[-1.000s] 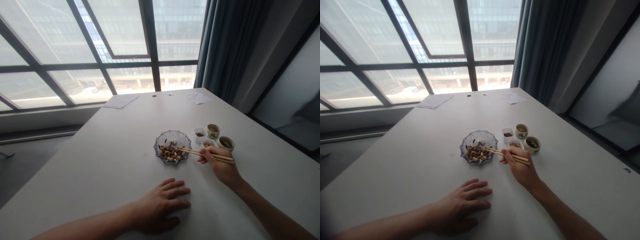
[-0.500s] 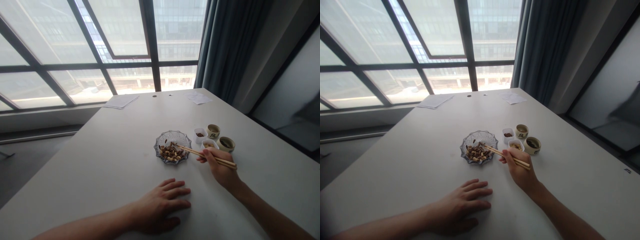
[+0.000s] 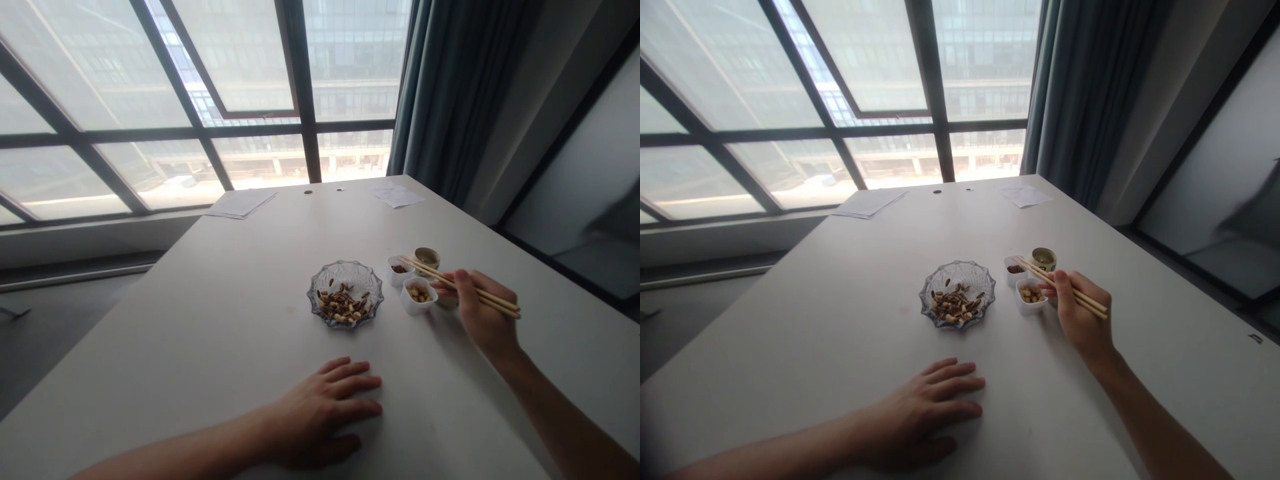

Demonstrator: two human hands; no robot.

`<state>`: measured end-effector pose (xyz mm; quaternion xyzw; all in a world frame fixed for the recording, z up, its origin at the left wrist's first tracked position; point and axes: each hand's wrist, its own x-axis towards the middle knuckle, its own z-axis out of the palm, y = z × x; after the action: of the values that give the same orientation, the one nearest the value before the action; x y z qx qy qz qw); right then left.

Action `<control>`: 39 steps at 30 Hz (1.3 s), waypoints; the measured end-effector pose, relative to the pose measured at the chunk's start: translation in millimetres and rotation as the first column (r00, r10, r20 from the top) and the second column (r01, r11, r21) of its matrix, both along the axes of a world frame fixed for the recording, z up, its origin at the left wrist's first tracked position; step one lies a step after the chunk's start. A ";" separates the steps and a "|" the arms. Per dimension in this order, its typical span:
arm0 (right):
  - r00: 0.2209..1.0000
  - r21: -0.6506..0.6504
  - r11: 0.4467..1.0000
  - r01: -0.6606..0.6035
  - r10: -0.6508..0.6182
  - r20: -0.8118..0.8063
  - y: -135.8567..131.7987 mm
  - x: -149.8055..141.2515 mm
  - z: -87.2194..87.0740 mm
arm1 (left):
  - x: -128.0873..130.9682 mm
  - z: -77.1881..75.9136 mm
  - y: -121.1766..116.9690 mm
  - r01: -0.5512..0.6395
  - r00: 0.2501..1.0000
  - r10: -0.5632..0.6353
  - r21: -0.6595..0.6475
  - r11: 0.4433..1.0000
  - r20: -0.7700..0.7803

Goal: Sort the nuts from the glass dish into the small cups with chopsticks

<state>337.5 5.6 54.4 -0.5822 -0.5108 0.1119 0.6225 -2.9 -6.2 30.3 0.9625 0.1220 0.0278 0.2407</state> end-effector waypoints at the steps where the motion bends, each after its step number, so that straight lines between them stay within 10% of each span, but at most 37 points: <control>1: 1.000 0.001 1.000 -0.013 0.013 -0.013 -0.4 -1.6 0.1 | 0.0 0.0 -0.1 -0.001 1.000 0.001 0.001 1.000 -0.005; 23: 0.826 -0.166 0.814 -0.557 0.564 -0.005 -11.2 -41.2 -12.5 | -3.2 -9.5 -0.3 0.004 0.999 -0.004 0.005 1.000 0.033; 39: 0.845 -0.059 0.850 -0.524 0.527 0.091 -10.7 -55.5 -22.6 | -3.0 -10.5 0.1 0.006 1.000 -0.006 0.003 1.000 0.027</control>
<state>282.0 -5.1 31.8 -0.4350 -0.6805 0.2556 0.5314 -5.9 -6.1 19.8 0.9628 0.1158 0.0402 0.2408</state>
